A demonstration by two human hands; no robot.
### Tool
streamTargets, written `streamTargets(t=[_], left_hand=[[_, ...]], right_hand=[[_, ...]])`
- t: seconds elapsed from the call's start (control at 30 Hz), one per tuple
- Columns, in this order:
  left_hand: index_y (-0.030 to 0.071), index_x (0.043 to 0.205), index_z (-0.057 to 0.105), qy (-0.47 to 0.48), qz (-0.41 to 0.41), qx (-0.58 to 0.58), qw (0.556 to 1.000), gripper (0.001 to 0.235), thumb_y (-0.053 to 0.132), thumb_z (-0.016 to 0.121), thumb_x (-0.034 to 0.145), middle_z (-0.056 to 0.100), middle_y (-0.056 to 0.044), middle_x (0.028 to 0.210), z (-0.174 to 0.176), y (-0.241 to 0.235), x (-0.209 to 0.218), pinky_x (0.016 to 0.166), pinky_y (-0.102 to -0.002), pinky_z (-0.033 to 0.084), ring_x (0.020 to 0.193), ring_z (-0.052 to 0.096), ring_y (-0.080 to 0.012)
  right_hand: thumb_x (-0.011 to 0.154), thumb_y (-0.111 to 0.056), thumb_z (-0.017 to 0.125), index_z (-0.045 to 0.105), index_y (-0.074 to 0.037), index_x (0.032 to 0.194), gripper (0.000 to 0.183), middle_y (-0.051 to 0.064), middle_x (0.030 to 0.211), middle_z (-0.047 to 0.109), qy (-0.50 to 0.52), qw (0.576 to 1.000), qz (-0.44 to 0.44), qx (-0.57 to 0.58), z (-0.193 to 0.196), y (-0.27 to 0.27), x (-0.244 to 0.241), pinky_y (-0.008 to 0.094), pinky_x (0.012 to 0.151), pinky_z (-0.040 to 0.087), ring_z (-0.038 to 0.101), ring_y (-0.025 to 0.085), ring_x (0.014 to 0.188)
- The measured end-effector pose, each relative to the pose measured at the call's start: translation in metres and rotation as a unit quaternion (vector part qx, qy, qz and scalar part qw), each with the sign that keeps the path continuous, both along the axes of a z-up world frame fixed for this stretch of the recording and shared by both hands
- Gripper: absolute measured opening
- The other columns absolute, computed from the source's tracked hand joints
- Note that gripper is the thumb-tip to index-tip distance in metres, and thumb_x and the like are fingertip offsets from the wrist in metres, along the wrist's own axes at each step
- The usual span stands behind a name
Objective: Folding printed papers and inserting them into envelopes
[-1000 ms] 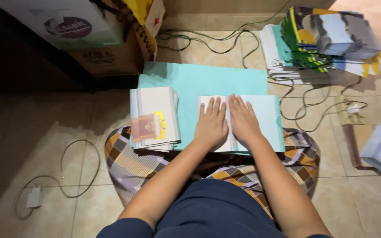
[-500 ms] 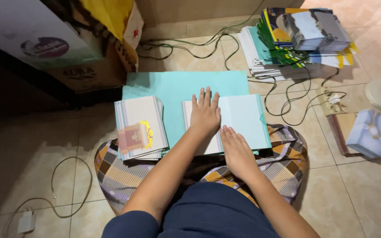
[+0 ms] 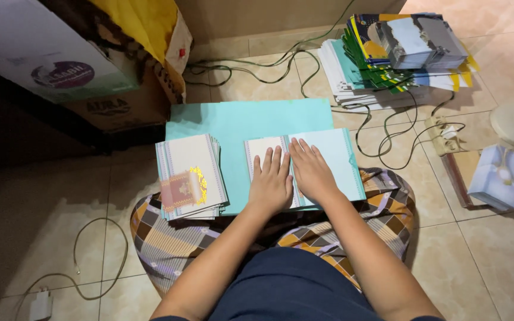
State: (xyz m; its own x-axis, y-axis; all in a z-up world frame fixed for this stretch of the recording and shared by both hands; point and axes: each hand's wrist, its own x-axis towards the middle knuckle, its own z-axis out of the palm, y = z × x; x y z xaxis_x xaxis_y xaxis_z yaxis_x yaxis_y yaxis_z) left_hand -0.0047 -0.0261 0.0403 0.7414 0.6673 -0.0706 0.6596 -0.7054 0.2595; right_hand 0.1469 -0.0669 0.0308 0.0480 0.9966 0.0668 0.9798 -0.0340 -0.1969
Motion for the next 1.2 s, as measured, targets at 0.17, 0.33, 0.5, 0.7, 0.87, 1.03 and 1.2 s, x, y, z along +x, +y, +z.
streamTargets(t=[0.17,0.33,0.5,0.7,0.87,1.03,1.2], left_hand=[[0.011,0.162,0.022,-0.013,0.012,-0.011,1.0,0.066,0.035,0.025,0.102,0.017,-0.018,0.169,0.006,-0.003,0.001,0.123,-0.061,0.007,0.157,0.012,-0.0376],[0.015,0.162,0.025,0.042,0.044,-0.009,0.998,0.069,0.045,0.026,0.099,0.016,-0.025,0.168,0.001,-0.006,0.02,0.116,-0.074,0.005,0.155,0.009,-0.0462],[0.019,0.16,0.025,0.084,0.016,0.002,0.996,0.077,0.045,0.037,0.089,0.015,-0.032,0.165,0.02,-0.015,0.019,0.115,-0.076,0.003,0.154,0.007,-0.0529],[0.012,0.152,0.03,0.107,-0.055,-0.053,0.991,0.069,0.042,0.044,0.091,0.006,-0.032,0.167,0.027,-0.037,-0.014,0.114,-0.077,0.009,0.154,0.003,-0.0521],[0.005,0.14,0.034,0.074,-0.061,-0.088,0.991,0.046,0.012,0.049,0.098,0.011,-0.032,0.166,0.008,-0.047,-0.037,0.111,-0.08,0.017,0.153,0.012,-0.0524],[0.009,0.161,0.017,-0.169,0.05,-0.203,0.963,0.085,-0.015,0.049,0.086,0.044,-0.028,0.153,0.072,-0.042,-0.083,0.108,-0.06,0.045,0.136,0.049,-0.0458],[-0.008,0.157,0.023,-0.401,0.2,-0.176,0.876,0.073,-0.017,0.035,0.086,0.044,-0.041,0.146,0.088,-0.01,-0.138,0.11,-0.062,0.041,0.133,0.048,-0.0535]], right_hand=[[0.103,-0.017,0.04,0.043,-0.004,0.152,0.051,0.014,0.162,0.04,0.018,1.0,-0.003,0.019,0.003,-0.053,-0.016,0.047,0.123,0.023,0.033,0.031,0.15],[0.105,-0.012,0.036,0.063,-0.006,0.135,0.04,0.011,0.145,0.059,0.125,0.991,-0.032,0.029,0.001,-0.067,-0.007,0.043,0.116,0.038,0.051,0.027,0.139],[0.099,-0.012,0.051,0.071,-0.022,0.107,0.024,-0.007,0.107,0.07,0.205,0.969,-0.075,0.114,-0.014,-0.04,0.011,0.035,0.098,0.05,0.065,0.018,0.109],[0.1,-0.011,0.053,0.068,-0.021,0.1,0.018,-0.005,0.095,0.068,0.205,0.961,-0.068,0.17,-0.016,-0.038,0.008,0.035,0.089,0.053,0.065,0.02,0.097],[0.102,-0.014,0.052,0.067,-0.022,0.102,0.017,-0.002,0.098,0.066,0.208,0.962,-0.037,0.176,-0.019,-0.043,0.009,0.037,0.091,0.051,0.064,0.023,0.1],[0.099,-0.01,0.057,0.068,-0.017,0.1,0.013,0.002,0.097,0.067,0.177,0.963,-0.048,0.195,-0.016,-0.041,0.007,0.04,0.086,0.053,0.064,0.028,0.096],[0.099,-0.009,0.059,0.068,-0.017,0.097,0.012,-0.001,0.097,0.065,0.142,0.969,-0.052,0.193,-0.014,-0.042,-0.002,0.038,0.085,0.053,0.064,0.024,0.095]])
